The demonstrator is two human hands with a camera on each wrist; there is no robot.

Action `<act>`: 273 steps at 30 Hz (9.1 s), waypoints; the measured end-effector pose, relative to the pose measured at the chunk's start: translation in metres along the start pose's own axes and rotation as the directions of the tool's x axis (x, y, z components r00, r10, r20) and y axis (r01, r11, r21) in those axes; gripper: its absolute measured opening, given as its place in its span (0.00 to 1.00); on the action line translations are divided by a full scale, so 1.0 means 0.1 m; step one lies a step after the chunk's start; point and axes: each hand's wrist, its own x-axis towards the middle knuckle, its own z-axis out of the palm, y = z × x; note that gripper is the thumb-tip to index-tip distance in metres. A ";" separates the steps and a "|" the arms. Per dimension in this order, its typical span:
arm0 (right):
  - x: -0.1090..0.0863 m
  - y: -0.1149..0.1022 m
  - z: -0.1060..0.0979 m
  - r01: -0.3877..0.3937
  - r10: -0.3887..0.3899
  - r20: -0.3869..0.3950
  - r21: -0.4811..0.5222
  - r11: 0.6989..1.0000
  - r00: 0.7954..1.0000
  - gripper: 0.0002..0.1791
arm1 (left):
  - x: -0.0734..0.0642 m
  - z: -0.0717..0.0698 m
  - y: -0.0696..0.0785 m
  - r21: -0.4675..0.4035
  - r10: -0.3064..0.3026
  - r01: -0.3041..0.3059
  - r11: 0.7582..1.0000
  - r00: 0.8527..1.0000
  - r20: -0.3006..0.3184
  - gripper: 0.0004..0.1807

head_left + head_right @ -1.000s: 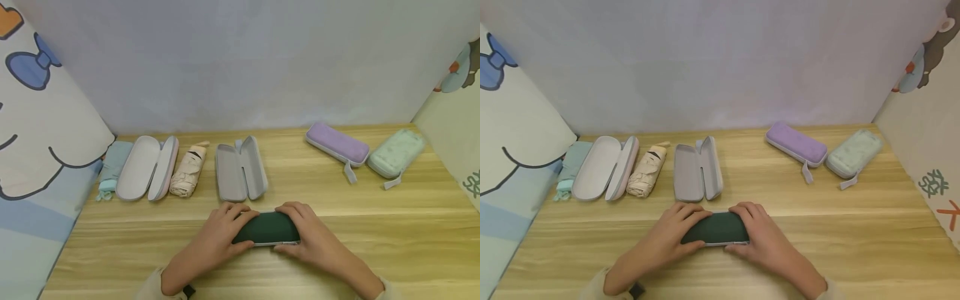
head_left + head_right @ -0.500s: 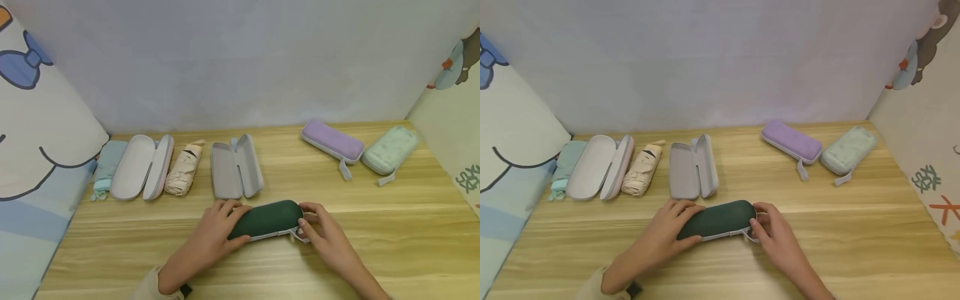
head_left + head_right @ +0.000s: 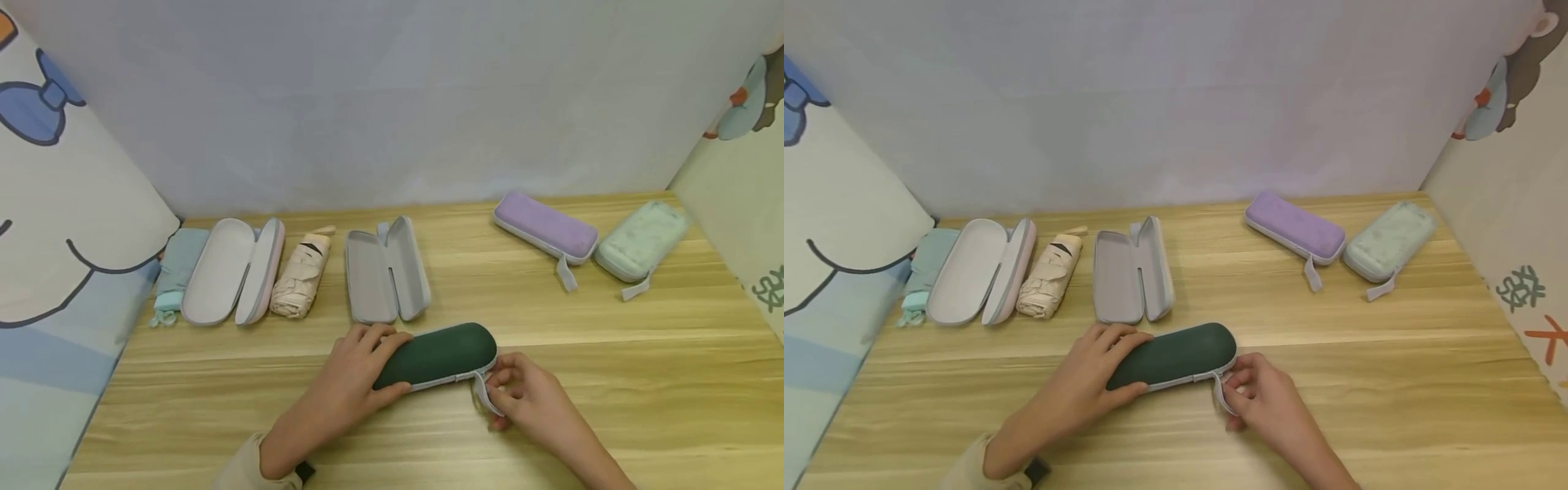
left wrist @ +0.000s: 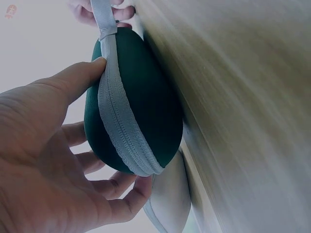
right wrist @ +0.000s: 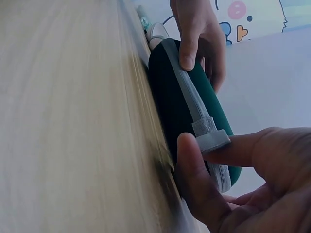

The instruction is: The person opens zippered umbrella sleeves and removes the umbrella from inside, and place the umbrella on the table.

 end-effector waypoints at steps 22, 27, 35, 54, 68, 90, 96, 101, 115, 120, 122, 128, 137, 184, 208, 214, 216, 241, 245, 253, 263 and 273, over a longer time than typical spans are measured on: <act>0.03 0.06 0.21 -0.071 0.074 -0.098 0.039 0.997 0.992 0.11 | -0.01 0.02 0.01 0.019 0.009 -0.009 1.000 1.000 -0.014 0.35; -0.01 0.00 0.24 -0.101 0.085 -0.196 -0.072 0.992 0.977 0.08 | -0.01 0.02 0.01 0.016 0.004 -0.004 1.000 1.000 -0.005 0.35; -0.08 -0.06 0.22 -0.048 -0.051 -0.297 -0.317 0.947 0.954 0.03 | 0.00 0.02 0.00 0.008 -0.005 0.005 1.000 1.000 0.005 0.35; -0.11 -0.04 0.14 0.127 -0.380 -0.361 -0.562 0.817 0.852 0.10 | -0.01 0.01 0.00 0.015 0.000 0.000 1.000 1.000 0.022 0.36; -0.03 0.03 0.01 0.206 -0.526 -0.365 -0.637 0.743 0.768 0.09 | -0.05 -0.03 -0.02 0.006 0.031 -0.032 0.999 0.999 0.038 0.37; 0.02 0.07 -0.17 0.271 -0.535 -0.292 -0.618 0.738 0.793 0.14 | -0.08 -0.10 -0.07 0.015 0.093 -0.094 0.995 0.994 0.066 0.37; 0.04 0.08 -0.19 0.323 -0.568 -0.271 -0.603 0.729 0.777 0.16 | -0.08 -0.12 -0.10 0.002 0.120 -0.120 0.993 0.989 0.085 0.37; 0.05 0.08 -0.20 0.338 -0.573 -0.260 -0.594 0.729 0.777 0.16 | -0.10 -0.13 -0.11 -0.013 0.142 -0.141 0.990 0.984 0.106 0.37; 0.10 0.02 -0.24 0.331 -0.458 -0.203 -0.456 0.826 0.865 0.10 | -0.09 -0.14 -0.15 0.037 0.242 -0.248 0.968 0.964 0.108 0.35; 0.16 0.02 -0.25 0.360 -0.474 -0.185 -0.436 0.825 0.861 0.11 | -0.09 -0.15 -0.16 0.037 0.252 -0.258 0.966 0.961 0.116 0.35; 0.19 0.02 -0.26 0.375 -0.469 -0.172 -0.398 0.837 0.866 0.11 | -0.09 -0.15 -0.16 0.035 0.255 -0.261 0.965 0.960 0.119 0.35; 0.27 0.02 -0.26 0.376 -0.398 -0.092 -0.190 0.907 0.913 0.07 | -0.09 -0.17 -0.16 0.029 0.281 -0.287 0.958 0.952 0.119 0.36; 0.37 -0.03 -0.23 0.364 -0.384 -0.051 -0.226 0.903 0.922 0.06 | -0.09 -0.13 -0.17 0.031 0.298 -0.303 0.952 0.948 0.111 0.36; 0.97 -0.34 0.09 0.540 -0.451 0.368 -0.192 0.819 0.814 0.05 | -0.12 -0.11 -0.10 0.153 0.289 -0.302 0.941 0.952 0.100 0.35; 0.76 -0.21 0.10 0.613 -0.506 0.395 -0.217 0.760 0.767 0.04 | -0.14 -0.22 -0.15 0.163 0.336 -0.354 0.921 0.933 0.128 0.36; 0.69 -0.20 0.12 0.655 -0.549 0.403 -0.198 0.729 0.732 0.04 | -0.18 -0.23 -0.17 0.126 0.362 -0.373 0.919 0.927 0.100 0.40; 0.68 -0.22 0.13 0.686 -0.582 0.398 -0.201 0.699 0.709 0.06 | -0.20 -0.23 -0.18 0.127 0.376 -0.383 0.915 0.923 0.079 0.41; 0.82 -0.47 0.37 0.722 -0.651 0.320 -0.387 0.573 0.688 0.07 | -0.29 -0.13 -0.21 0.112 0.430 -0.421 0.900 0.900 -0.074 0.24; 0.87 -0.51 0.39 0.721 -0.654 0.316 -0.409 0.560 0.687 0.07 | -0.29 -0.12 -0.21 0.102 0.431 -0.423 0.900 0.899 -0.080 0.23; 0.96 -0.61 0.48 0.685 -0.613 0.314 -0.424 0.593 0.725 0.04 | -0.29 -0.12 -0.21 0.097 0.424 -0.417 0.904 0.903 -0.074 0.23; 0.99 -0.67 0.58 0.638 -0.583 0.280 -0.473 0.608 0.763 0.02 | -0.30 -0.10 -0.21 0.102 0.431 -0.422 0.901 0.897 -0.098 0.23; 1.00 -0.65 0.59 0.586 -0.525 0.266 -0.451 0.673 0.808 0.02 | -0.36 -0.07 -0.06 0.234 0.363 -0.348 0.908 0.932 -0.022 0.37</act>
